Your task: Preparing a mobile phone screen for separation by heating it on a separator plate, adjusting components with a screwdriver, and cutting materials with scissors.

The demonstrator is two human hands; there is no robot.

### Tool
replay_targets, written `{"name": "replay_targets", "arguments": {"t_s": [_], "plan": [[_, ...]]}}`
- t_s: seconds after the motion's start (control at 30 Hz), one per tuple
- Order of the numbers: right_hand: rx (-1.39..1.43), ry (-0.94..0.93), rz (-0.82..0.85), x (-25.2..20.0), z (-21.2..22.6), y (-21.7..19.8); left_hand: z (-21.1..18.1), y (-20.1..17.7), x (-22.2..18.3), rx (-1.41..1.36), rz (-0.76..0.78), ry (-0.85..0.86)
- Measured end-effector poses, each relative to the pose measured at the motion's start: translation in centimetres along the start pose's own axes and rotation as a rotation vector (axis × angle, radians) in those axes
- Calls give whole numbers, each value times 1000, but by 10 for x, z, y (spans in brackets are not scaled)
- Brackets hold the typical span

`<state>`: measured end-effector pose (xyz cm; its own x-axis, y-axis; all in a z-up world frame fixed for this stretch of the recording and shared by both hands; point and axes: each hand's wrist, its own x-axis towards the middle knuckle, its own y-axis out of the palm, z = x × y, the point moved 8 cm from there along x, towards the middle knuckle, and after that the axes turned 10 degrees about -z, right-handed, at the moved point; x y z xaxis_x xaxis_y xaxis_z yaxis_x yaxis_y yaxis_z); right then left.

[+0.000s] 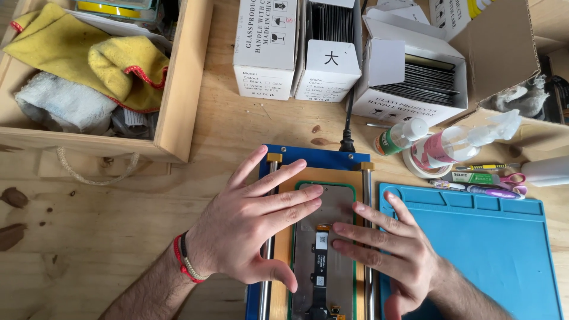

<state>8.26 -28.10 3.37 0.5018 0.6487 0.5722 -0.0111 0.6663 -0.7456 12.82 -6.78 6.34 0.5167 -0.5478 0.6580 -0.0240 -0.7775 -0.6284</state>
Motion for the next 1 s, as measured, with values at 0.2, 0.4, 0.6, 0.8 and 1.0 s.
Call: {"name": "replay_targets", "arguments": {"t_s": [0.2,0.4,0.6,0.8,1.0], "plan": [[28,39,-27,9,-1,-3,4,4,-4,-63,30,-8],[59,21,-49,8,-2,-3,-14,-17,-3,-249,-63,93],[84,16,-32,13,0,-3,-35,-4,-14,-525,65,172],[95,-3,32,11,3,-4,-28,7,-15,-538,90,115],[174,-92,3,15,30,-9,-25,9,-14,-566,111,92]]}}
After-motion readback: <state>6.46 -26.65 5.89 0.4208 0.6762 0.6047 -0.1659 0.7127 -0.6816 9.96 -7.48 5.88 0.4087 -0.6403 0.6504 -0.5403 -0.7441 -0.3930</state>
